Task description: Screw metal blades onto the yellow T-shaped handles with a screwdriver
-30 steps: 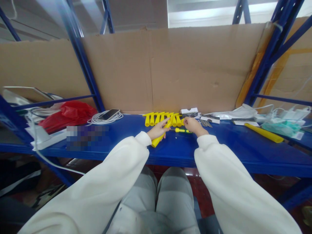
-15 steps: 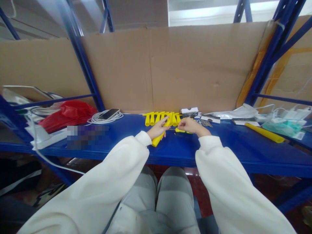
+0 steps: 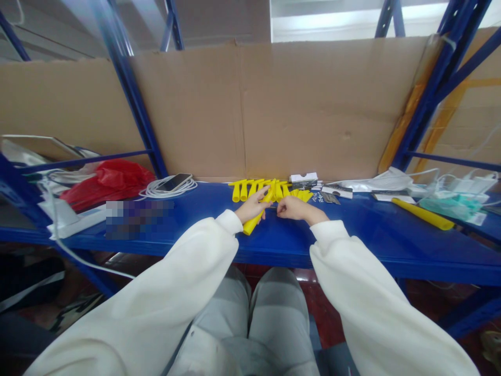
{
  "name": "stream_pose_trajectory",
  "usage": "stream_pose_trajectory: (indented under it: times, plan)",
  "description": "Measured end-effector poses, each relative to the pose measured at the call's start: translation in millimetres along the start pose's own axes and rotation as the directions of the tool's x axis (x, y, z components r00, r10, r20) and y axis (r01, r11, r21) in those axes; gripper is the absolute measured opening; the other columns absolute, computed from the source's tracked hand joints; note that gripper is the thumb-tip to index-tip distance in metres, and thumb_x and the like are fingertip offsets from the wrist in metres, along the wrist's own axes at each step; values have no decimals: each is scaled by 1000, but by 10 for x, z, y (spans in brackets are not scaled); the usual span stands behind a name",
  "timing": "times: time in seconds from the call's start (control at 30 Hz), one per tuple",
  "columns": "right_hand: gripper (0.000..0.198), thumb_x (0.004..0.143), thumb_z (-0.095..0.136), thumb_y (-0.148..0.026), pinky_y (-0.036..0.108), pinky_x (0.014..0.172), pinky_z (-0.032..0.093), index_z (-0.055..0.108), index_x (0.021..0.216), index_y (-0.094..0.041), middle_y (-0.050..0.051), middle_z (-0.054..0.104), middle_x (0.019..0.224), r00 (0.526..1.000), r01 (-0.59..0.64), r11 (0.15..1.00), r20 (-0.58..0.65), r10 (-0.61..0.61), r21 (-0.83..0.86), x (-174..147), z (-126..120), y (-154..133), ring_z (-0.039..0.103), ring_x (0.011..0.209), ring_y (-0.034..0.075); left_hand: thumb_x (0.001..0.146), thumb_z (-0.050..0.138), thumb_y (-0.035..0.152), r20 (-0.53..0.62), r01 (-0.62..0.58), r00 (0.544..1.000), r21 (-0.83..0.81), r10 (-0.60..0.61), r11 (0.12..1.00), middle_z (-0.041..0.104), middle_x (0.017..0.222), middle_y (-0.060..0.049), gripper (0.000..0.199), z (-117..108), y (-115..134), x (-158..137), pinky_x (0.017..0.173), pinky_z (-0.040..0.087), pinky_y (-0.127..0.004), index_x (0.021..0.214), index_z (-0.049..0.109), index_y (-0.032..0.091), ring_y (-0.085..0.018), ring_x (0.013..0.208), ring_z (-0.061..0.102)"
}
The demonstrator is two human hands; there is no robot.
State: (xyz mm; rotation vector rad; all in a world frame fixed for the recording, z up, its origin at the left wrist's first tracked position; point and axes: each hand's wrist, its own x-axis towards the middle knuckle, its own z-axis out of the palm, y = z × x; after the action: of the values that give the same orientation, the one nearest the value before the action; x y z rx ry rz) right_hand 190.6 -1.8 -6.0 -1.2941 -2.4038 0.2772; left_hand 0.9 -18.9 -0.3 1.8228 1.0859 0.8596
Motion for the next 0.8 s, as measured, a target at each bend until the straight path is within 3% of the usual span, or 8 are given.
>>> stream_pose_trajectory:
  times: [0.2,0.3,0.37,0.43,0.57,0.63,0.8]
  plan:
    - [6,64,67,-19,25,55,45,71,60,-21,-1,67,58,999,-45,999,-29,45,18,-6,0,-49,57,52,14,94,56,26,-6,-4,1000,-17,4,1000,56,142,-19,79,-3,-15,9,45,49,-21,164,20,30,-9,57,63]
    - [6,65,67,-22,26,59,48,72,64,-19,0,68,61,972,-85,995,-215,96,61,-22,-122,78,60,58,16,93,57,25,-20,-11,1000,-33,10,999,56,140,-19,80,-2,-25,10,45,49,-22,164,20,30,-8,54,61]
    - [9,67,65,-23,28,58,49,73,67,-18,2,67,61,899,-190,980,-390,200,64,-59,-240,245,62,60,18,92,57,24,-28,-16,999,-39,15,999,56,142,-19,80,0,-33,9,45,48,-22,164,21,31,-8,53,59]
    - [8,69,65,-22,30,61,50,73,67,-18,5,68,62,802,-370,928,-488,345,48,-126,-347,438,64,64,21,92,57,24,-32,-18,999,-41,17,999,57,141,-19,80,1,-42,10,45,48,-21,163,22,31,-8,53,59]
    - [10,74,67,-21,34,70,51,71,65,-18,11,70,66,633,-703,711,-452,628,4,-291,-422,748,69,75,26,92,57,26,-25,-23,999,-37,22,999,61,137,-17,76,-3,-53,17,48,50,-21,162,28,29,-9,57,61]
    - [10,74,67,-23,34,70,52,72,67,-18,11,70,67,591,-763,646,-428,683,-22,-339,-390,836,71,77,27,92,57,26,-23,-23,999,-33,22,999,60,138,-17,75,-5,-53,21,49,51,-22,162,28,29,-10,58,61]
    - [12,75,66,-24,36,72,54,76,74,-18,14,73,77,575,-788,610,-462,675,-90,-336,-283,943,72,83,29,91,55,21,-5,-25,1000,-33,24,999,62,135,-17,79,0,-28,12,49,52,-23,163,23,28,-10,56,61]
